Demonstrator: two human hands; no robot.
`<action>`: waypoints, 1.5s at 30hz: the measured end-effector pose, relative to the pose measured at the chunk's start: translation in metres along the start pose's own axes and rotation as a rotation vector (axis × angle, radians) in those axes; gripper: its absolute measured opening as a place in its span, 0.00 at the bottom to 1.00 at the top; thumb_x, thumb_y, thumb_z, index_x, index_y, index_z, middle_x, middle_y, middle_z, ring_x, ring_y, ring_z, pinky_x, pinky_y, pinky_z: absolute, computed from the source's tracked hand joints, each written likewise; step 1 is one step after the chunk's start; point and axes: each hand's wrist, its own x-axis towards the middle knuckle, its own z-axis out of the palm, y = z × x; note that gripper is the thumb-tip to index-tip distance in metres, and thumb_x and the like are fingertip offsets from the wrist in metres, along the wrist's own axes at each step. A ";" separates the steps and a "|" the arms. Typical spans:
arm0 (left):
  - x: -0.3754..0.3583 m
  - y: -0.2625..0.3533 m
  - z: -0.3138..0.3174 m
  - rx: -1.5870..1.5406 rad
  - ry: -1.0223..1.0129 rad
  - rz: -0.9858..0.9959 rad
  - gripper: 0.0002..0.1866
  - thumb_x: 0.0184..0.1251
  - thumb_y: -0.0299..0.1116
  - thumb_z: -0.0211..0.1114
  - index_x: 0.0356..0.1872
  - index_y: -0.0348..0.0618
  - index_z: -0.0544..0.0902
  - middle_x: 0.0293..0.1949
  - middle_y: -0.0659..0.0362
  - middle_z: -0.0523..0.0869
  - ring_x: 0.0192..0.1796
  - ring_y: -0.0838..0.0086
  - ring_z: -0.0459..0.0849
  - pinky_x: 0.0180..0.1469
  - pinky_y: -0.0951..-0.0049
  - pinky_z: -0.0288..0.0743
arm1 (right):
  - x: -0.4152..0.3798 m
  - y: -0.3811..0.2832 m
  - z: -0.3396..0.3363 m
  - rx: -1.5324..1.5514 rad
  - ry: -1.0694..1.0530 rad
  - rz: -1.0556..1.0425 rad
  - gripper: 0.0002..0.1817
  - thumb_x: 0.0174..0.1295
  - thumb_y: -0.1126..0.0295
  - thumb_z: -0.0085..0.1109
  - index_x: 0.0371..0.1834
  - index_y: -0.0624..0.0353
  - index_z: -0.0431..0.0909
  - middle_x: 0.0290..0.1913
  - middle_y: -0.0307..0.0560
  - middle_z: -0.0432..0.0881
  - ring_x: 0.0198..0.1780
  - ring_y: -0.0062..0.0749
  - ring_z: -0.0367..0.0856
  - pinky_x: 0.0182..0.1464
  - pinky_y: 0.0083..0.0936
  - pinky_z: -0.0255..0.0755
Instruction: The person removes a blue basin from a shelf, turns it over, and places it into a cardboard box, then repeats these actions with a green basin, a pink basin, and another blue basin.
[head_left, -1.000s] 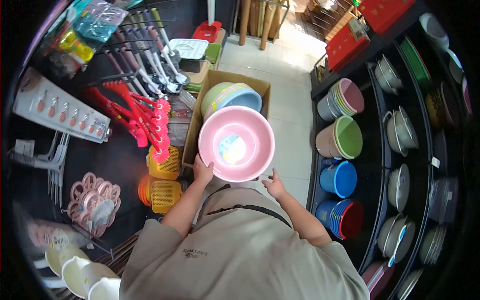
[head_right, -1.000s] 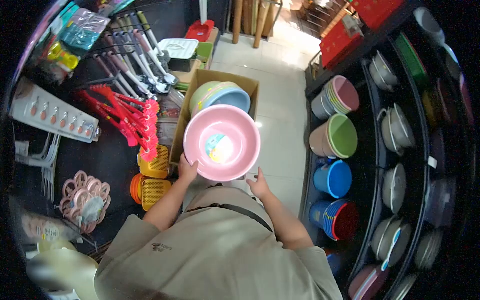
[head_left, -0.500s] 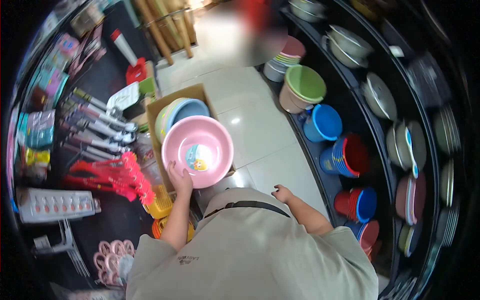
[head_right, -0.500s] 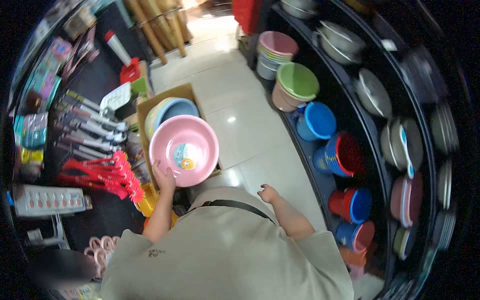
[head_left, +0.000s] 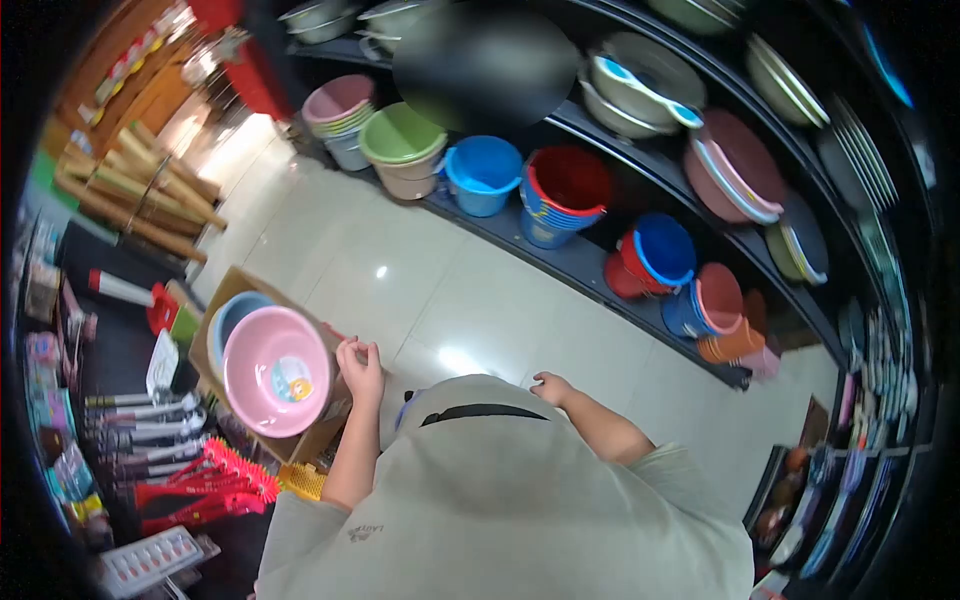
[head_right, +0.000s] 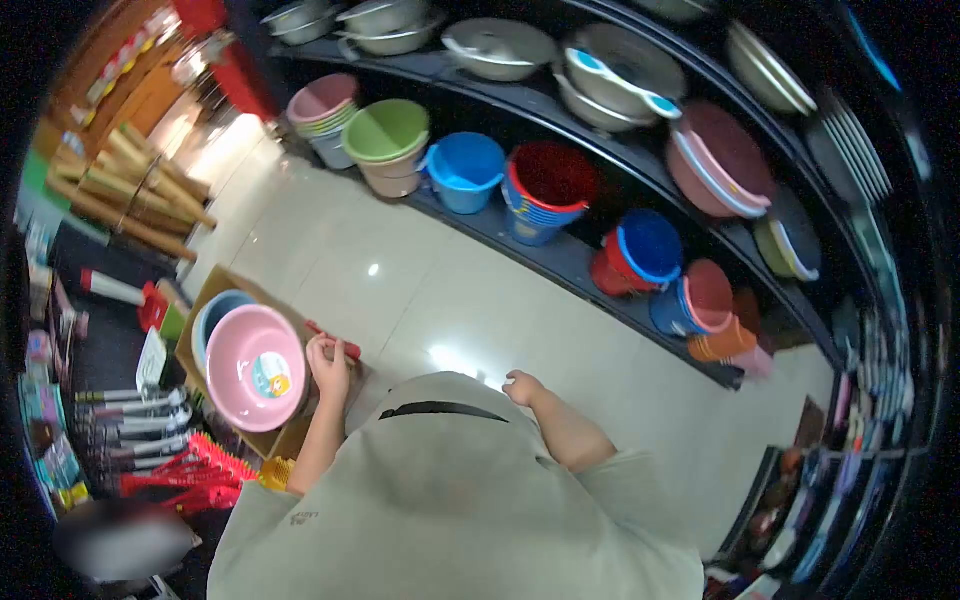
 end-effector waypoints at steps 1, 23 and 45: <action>-0.004 0.012 0.015 -0.009 -0.030 0.025 0.09 0.60 0.31 0.64 0.32 0.40 0.72 0.50 0.48 0.73 0.57 0.55 0.71 0.60 0.58 0.62 | -0.009 0.022 -0.002 0.062 0.008 0.032 0.31 0.54 0.56 0.57 0.61 0.59 0.70 0.54 0.57 0.79 0.55 0.46 0.78 0.59 0.32 0.70; -0.085 0.203 0.288 -0.266 -0.766 0.526 0.08 0.52 0.25 0.64 0.26 0.41 0.70 0.39 0.52 0.76 0.48 0.58 0.74 0.53 0.62 0.68 | -0.137 0.250 0.130 0.662 0.205 0.444 0.29 0.57 0.51 0.53 0.58 0.61 0.74 0.56 0.59 0.77 0.58 0.49 0.74 0.61 0.35 0.66; -0.095 0.399 0.544 -0.473 -1.606 0.287 0.06 0.64 0.31 0.64 0.33 0.41 0.78 0.28 0.65 0.81 0.31 0.83 0.76 0.36 0.79 0.71 | -0.076 0.321 -0.099 0.964 0.455 0.539 0.27 0.59 0.54 0.55 0.57 0.62 0.74 0.54 0.60 0.78 0.55 0.50 0.77 0.58 0.34 0.70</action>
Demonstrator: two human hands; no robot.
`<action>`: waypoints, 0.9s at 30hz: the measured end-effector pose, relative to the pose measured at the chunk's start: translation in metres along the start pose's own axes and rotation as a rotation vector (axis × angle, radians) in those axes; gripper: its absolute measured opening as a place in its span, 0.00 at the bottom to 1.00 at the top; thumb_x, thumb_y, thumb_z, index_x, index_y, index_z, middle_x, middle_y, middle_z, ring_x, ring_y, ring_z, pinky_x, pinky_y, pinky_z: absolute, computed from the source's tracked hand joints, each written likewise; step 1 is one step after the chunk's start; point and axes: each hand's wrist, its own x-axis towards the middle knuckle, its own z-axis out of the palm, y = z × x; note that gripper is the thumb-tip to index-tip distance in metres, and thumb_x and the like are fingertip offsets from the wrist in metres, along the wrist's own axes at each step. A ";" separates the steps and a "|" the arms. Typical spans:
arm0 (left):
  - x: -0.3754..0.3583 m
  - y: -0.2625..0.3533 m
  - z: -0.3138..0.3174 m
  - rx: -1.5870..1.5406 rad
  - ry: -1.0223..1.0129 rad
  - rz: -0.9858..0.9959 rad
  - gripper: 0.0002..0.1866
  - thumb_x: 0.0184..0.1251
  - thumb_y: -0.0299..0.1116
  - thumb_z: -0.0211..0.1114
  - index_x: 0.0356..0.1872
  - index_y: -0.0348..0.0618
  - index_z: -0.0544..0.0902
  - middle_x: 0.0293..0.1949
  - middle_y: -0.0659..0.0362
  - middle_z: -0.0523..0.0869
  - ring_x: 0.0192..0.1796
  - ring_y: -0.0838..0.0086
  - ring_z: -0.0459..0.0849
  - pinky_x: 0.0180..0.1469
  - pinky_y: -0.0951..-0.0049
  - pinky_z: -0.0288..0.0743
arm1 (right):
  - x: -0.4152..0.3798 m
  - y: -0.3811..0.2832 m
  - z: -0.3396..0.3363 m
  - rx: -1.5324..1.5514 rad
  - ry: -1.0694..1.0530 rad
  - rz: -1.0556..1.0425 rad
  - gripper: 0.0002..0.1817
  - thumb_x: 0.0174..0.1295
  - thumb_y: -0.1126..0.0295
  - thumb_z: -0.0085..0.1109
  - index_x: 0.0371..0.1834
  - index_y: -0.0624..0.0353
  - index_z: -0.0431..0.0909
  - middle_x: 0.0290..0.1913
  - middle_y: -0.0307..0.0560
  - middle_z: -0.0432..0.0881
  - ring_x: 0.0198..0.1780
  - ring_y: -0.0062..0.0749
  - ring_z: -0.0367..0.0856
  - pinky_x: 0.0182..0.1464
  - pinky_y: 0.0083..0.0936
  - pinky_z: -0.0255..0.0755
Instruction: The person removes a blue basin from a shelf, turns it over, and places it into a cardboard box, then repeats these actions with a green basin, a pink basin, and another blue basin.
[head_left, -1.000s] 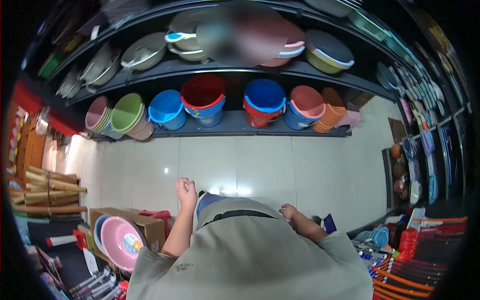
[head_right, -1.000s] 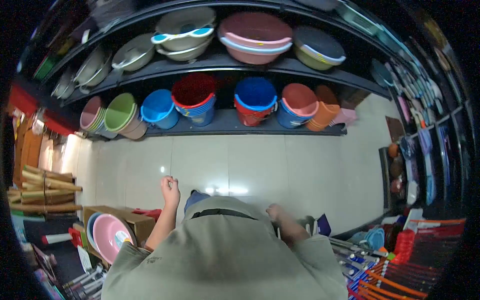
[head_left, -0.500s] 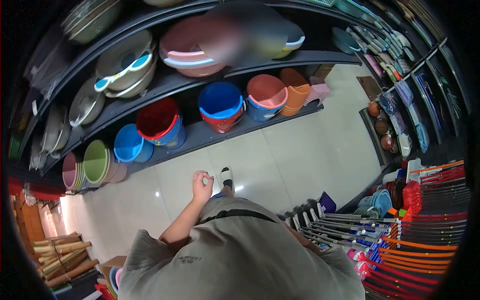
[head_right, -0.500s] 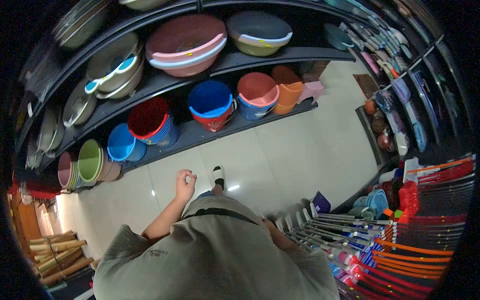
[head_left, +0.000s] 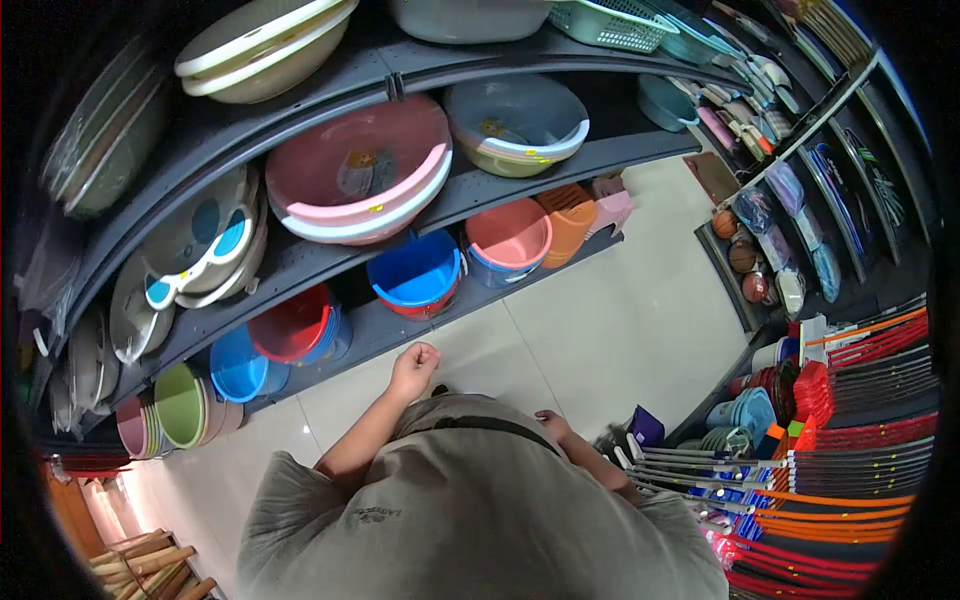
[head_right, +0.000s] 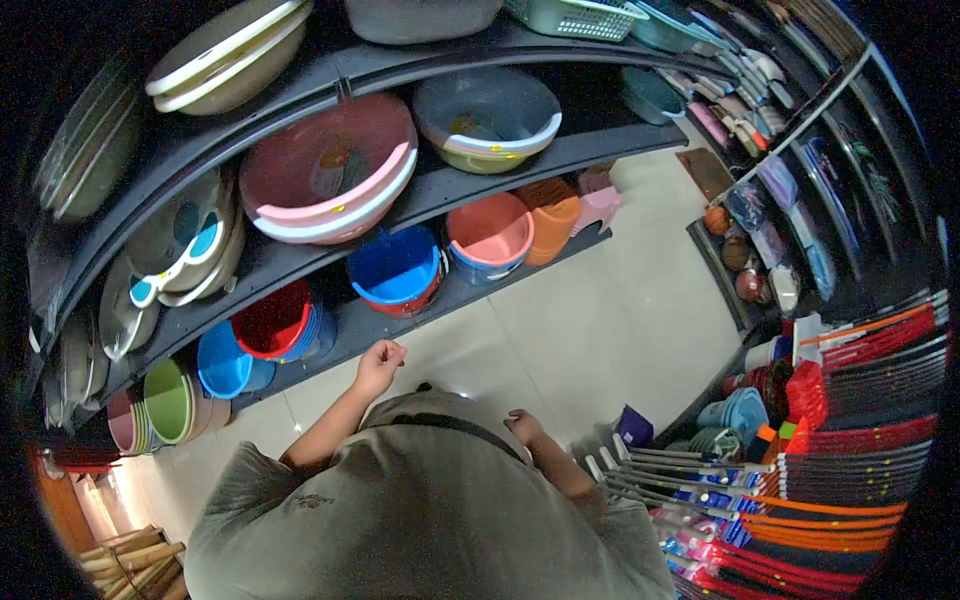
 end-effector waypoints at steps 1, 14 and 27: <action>0.012 0.002 -0.004 -0.053 -0.048 -0.039 0.05 0.65 0.30 0.63 0.33 0.40 0.77 0.28 0.66 0.80 0.31 0.84 0.75 0.35 0.79 0.70 | 0.010 -0.008 -0.001 0.004 0.003 0.003 0.27 0.59 0.54 0.55 0.57 0.62 0.74 0.54 0.60 0.78 0.55 0.50 0.77 0.58 0.34 0.70; 0.095 0.013 -0.025 -0.159 -0.142 -0.010 0.04 0.68 0.27 0.59 0.39 0.39 0.75 0.25 0.65 0.77 0.29 0.84 0.73 0.35 0.82 0.67 | 0.072 -0.061 -0.055 0.014 0.275 0.095 0.31 0.62 0.50 0.51 0.58 0.67 0.70 0.50 0.67 0.79 0.54 0.52 0.78 0.57 0.35 0.71; 0.222 0.106 0.050 -0.126 -0.128 0.066 0.30 0.65 0.23 0.58 0.67 0.41 0.59 0.62 0.53 0.69 0.59 0.70 0.73 0.58 0.71 0.68 | 0.226 -0.135 -0.276 0.433 0.698 -0.388 0.18 0.68 0.59 0.53 0.49 0.65 0.73 0.37 0.43 0.77 0.39 0.25 0.73 0.44 0.22 0.68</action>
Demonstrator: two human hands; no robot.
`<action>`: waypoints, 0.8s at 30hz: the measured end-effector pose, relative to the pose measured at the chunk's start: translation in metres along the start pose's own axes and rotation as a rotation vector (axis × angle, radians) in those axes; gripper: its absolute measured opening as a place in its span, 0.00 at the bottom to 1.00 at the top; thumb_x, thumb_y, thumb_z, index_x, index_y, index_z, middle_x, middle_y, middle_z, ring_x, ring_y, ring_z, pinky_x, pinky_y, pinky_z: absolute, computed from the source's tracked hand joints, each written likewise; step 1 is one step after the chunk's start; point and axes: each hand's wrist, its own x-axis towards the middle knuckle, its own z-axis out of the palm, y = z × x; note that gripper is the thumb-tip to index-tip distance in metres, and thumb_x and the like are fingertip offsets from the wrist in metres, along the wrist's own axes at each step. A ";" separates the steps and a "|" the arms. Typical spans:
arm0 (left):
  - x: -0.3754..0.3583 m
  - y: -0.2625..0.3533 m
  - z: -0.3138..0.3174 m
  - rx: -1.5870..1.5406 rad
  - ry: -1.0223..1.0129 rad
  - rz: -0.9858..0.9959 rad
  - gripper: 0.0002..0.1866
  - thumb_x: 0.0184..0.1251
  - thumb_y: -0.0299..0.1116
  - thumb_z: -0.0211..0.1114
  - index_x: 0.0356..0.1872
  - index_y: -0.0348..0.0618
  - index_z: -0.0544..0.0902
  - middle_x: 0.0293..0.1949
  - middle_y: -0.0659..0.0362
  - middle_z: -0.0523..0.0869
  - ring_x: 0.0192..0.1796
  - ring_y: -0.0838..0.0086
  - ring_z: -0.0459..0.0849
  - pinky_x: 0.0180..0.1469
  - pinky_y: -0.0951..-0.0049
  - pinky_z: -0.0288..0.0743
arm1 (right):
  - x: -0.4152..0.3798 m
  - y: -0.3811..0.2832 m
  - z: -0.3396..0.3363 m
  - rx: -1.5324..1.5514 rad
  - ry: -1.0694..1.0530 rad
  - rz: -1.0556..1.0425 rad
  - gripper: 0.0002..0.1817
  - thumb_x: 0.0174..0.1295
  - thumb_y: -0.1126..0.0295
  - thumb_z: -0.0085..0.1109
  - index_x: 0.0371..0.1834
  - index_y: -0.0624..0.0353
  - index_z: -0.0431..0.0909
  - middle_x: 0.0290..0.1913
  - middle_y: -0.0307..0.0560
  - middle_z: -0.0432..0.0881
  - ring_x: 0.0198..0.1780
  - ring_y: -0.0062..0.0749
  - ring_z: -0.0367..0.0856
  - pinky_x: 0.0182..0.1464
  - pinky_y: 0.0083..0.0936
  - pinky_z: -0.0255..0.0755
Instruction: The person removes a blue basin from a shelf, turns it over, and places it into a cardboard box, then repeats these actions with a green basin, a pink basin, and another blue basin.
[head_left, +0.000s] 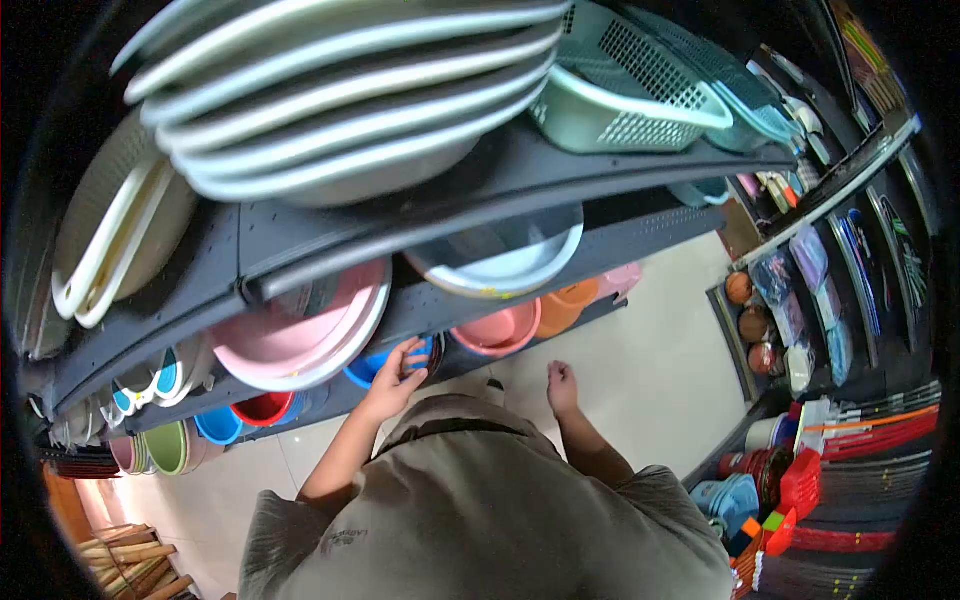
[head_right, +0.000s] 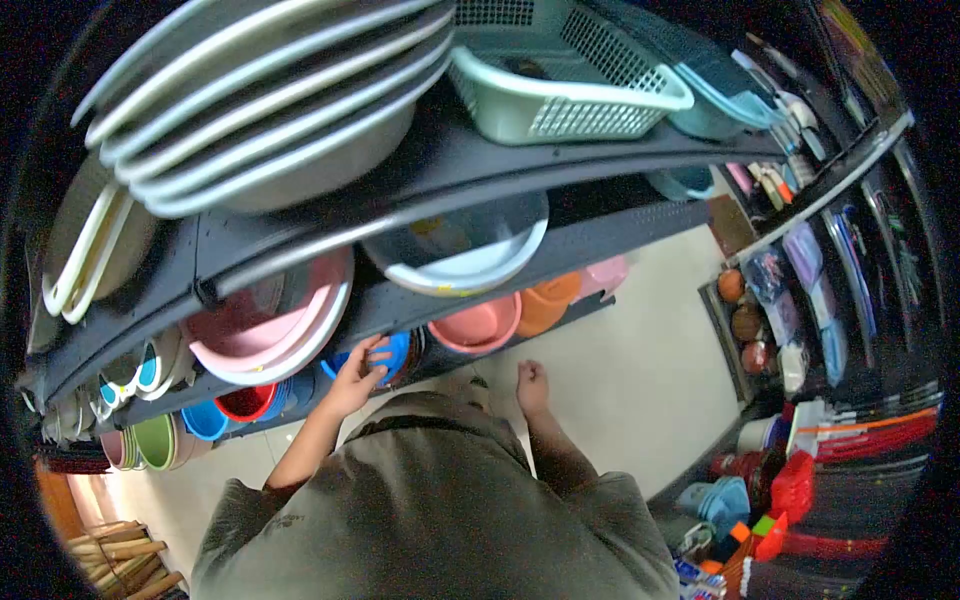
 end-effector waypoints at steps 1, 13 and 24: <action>0.011 0.009 0.007 0.075 0.061 0.075 0.32 0.66 0.23 0.57 0.70 0.42 0.55 0.67 0.51 0.65 0.63 0.67 0.71 0.60 0.68 0.67 | 0.026 -0.042 -0.008 0.102 0.028 -0.053 0.18 0.69 0.59 0.51 0.51 0.64 0.72 0.40 0.42 0.77 0.40 0.25 0.73 0.44 0.21 0.68; 0.123 0.008 0.041 -0.209 0.605 0.291 0.37 0.74 0.50 0.44 0.73 0.39 0.42 0.74 0.54 0.46 0.74 0.64 0.46 0.73 0.62 0.40 | 0.174 -0.258 -0.029 0.437 -0.376 -0.354 0.32 0.66 0.68 0.52 0.71 0.60 0.52 0.64 0.52 0.67 0.63 0.34 0.65 0.64 0.28 0.57; 0.144 0.010 0.038 -0.203 0.838 0.234 0.25 0.74 0.40 0.47 0.65 0.35 0.64 0.64 0.53 0.68 0.66 0.67 0.62 0.70 0.68 0.49 | 0.176 -0.254 -0.027 0.413 -0.474 -0.326 0.33 0.66 0.71 0.50 0.71 0.64 0.46 0.67 0.56 0.61 0.65 0.39 0.61 0.65 0.29 0.53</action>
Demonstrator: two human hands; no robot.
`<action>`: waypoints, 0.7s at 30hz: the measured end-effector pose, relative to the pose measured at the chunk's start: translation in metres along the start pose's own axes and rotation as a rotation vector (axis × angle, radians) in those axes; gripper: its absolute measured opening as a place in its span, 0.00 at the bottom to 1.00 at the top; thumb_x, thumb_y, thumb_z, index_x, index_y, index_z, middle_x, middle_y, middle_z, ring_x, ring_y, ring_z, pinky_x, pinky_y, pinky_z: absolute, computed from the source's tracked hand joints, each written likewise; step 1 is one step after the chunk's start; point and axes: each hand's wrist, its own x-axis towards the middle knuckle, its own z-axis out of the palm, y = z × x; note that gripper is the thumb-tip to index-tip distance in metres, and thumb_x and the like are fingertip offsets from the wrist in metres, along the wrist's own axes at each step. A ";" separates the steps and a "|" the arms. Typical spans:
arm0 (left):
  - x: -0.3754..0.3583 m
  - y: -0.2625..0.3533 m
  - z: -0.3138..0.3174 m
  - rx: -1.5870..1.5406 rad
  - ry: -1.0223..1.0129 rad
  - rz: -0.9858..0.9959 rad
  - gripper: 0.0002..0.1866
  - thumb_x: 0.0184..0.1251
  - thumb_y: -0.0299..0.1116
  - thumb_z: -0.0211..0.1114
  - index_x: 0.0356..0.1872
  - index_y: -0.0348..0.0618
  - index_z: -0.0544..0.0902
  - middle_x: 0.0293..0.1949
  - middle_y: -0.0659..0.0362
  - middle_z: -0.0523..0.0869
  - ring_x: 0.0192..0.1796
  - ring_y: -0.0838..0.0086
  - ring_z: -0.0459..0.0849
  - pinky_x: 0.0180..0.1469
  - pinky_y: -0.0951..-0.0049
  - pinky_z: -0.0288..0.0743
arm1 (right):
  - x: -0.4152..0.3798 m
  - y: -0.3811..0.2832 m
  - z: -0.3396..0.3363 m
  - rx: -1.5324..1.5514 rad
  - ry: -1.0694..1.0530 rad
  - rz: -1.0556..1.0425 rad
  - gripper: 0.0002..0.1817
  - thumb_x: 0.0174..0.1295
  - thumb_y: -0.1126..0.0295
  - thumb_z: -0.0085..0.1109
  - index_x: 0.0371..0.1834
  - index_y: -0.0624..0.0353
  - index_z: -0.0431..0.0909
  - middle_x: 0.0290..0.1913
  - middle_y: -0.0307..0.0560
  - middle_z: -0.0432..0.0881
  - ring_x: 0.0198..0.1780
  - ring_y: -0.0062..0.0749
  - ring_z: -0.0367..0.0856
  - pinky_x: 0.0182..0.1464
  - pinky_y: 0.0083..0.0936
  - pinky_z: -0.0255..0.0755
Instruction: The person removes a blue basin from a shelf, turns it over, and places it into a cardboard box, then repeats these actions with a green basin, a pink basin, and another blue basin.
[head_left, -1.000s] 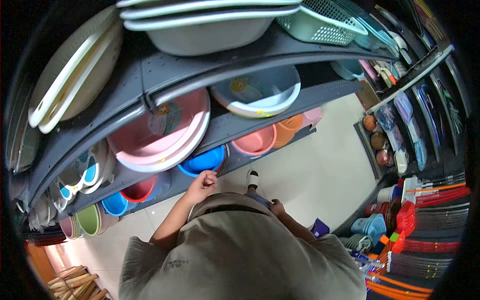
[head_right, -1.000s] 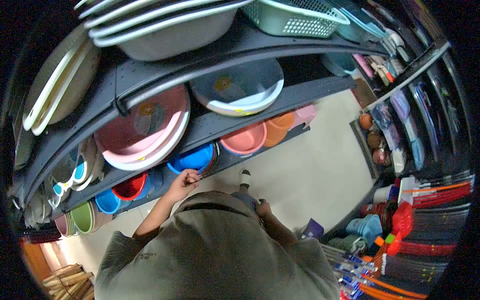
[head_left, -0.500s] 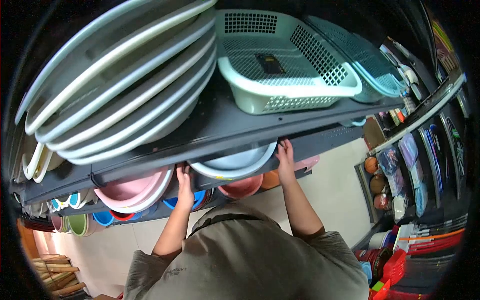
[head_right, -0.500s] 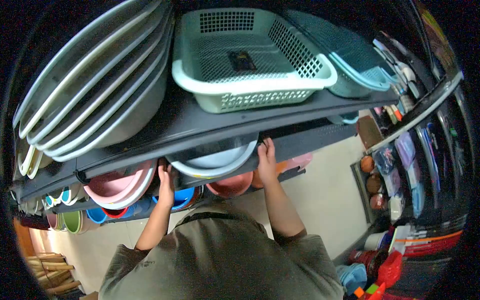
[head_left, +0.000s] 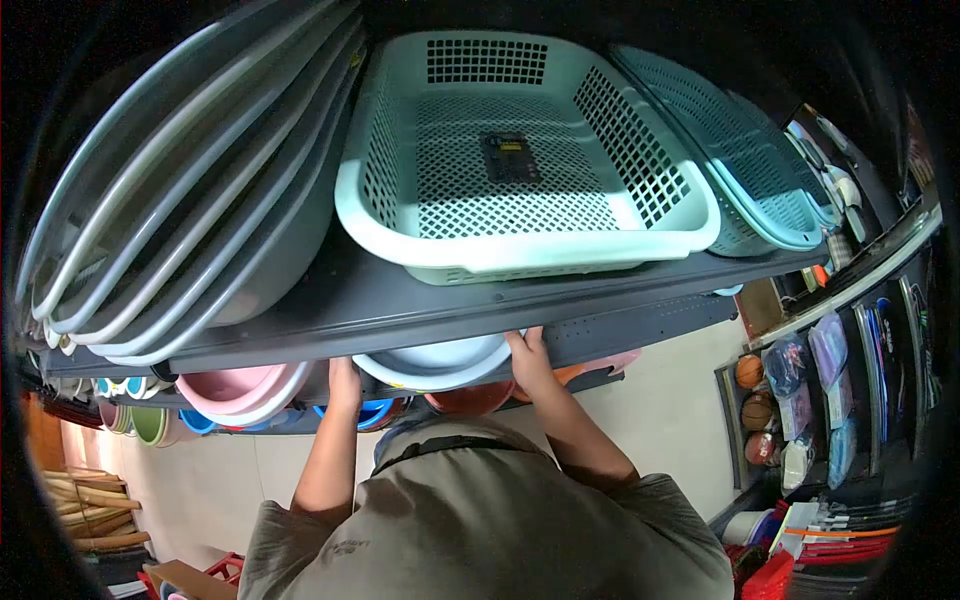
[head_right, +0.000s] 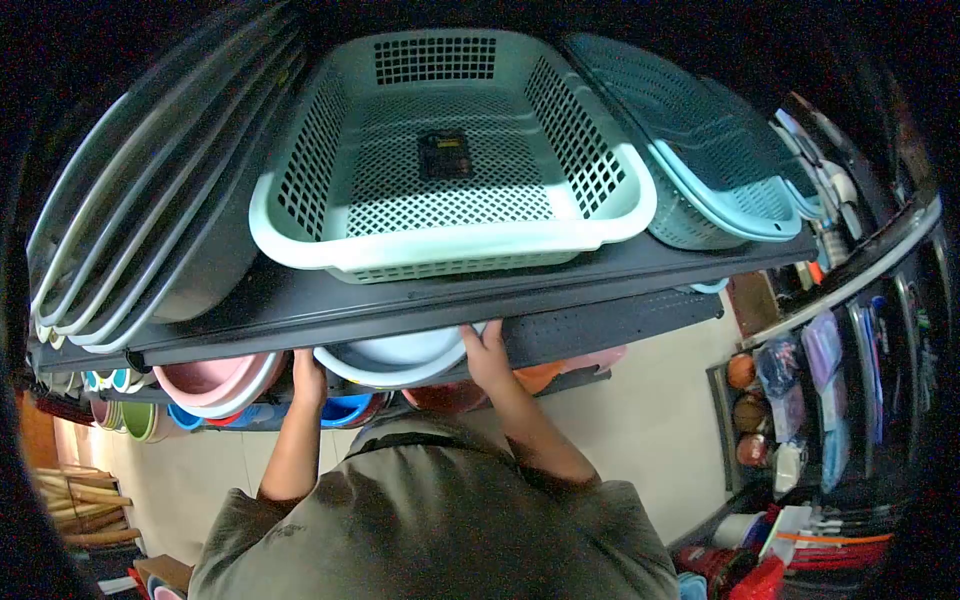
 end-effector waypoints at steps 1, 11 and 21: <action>-0.001 0.001 0.001 -0.053 0.039 0.000 0.25 0.74 0.41 0.47 0.65 0.34 0.65 0.63 0.53 0.68 0.66 0.67 0.63 0.70 0.68 0.49 | -0.002 -0.003 0.000 -0.021 -0.018 -0.004 0.32 0.65 0.70 0.50 0.70 0.65 0.48 0.66 0.57 0.62 0.64 0.39 0.62 0.65 0.30 0.53; -0.018 0.058 0.016 0.044 -0.022 -0.096 0.26 0.71 0.40 0.51 0.64 0.34 0.66 0.64 0.54 0.68 0.67 0.67 0.62 0.70 0.68 0.49 | -0.005 -0.022 -0.012 -0.035 -0.121 0.008 0.31 0.64 0.66 0.56 0.65 0.67 0.54 0.61 0.59 0.66 0.62 0.44 0.65 0.65 0.33 0.55; -0.016 0.058 0.015 -0.027 -0.015 -0.085 0.23 0.70 0.39 0.52 0.61 0.35 0.69 0.61 0.56 0.71 0.64 0.69 0.66 0.69 0.67 0.53 | -0.005 -0.031 -0.028 -0.218 -0.171 -0.164 0.35 0.59 0.67 0.63 0.66 0.68 0.58 0.65 0.59 0.61 0.65 0.45 0.60 0.68 0.33 0.50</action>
